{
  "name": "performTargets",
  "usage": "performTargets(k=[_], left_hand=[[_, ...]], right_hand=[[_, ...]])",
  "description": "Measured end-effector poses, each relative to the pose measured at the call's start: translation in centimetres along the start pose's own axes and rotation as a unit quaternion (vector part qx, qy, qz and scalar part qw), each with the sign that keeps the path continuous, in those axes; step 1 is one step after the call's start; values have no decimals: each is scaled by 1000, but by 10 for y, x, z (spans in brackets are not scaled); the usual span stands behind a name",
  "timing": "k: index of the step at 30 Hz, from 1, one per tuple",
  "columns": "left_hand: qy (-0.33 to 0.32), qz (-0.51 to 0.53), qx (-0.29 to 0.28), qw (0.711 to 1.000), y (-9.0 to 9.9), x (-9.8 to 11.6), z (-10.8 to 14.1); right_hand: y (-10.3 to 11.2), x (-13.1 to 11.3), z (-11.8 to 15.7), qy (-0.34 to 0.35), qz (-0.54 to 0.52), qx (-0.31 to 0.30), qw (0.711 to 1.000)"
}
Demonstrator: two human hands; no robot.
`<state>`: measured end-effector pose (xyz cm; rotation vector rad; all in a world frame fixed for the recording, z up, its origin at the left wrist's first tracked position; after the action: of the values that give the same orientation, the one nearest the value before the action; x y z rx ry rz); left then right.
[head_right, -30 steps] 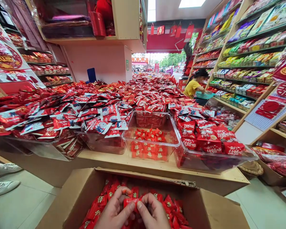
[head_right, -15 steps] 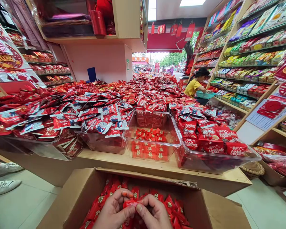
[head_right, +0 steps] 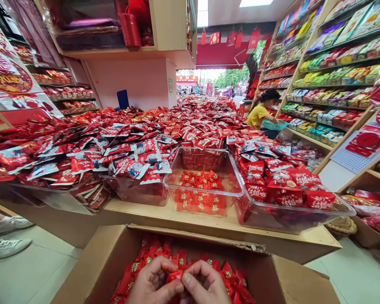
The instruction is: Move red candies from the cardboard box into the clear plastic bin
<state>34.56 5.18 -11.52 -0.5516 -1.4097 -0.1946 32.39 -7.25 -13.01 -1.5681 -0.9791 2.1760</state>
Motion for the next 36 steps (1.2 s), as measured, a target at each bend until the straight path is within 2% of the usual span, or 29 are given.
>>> performTargets(k=[4,6,8,12,14,16,17,20,22,25,31,36], left_hand=[[-7,36,-32,999,2,7,0],[-13,36,-26,999,0,15,1],[9,61,-26,998,-4,19,1],[57,169,-19,984,-10,17,1],[55,174,-17,983,-10,14,0],[52,159,-13,986,-9,12,-1],[52,151,-9,987,-8,12,-1],[47,130,-12,990,-7,13,-1],[43,116,-11,992,-7,13,-1],[44,103,6,994,-8,12,0],[22,138,33,990,-7,3,0],[48,186,31,981,-6,-5,-2]], right_hand=[[-2,-11,4,62,28,19,998],[-2,-19,7,102,82,36,991],[0,-24,11,135,149,49,978],[-1,-28,16,176,321,40,930],[-4,-28,18,183,408,46,893],[-8,-27,19,171,444,36,879],[-9,-26,20,162,427,30,889],[-7,-23,18,125,298,38,945],[-5,-21,16,92,243,38,965],[-3,-16,11,58,226,14,972],[0,-6,6,96,185,39,977],[2,2,4,107,201,42,973]])
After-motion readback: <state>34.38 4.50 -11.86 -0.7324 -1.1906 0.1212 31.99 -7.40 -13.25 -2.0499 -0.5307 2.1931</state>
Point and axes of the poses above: each hand's wrist, its own z-axis away from the middle knuckle, its own y-axis out of the back of the hand, x = y × z, the point moved 2 cm from there along -z, towards the middle knuckle, and after that the axes turned 15 degrees about -x, right-handed, at the moved point
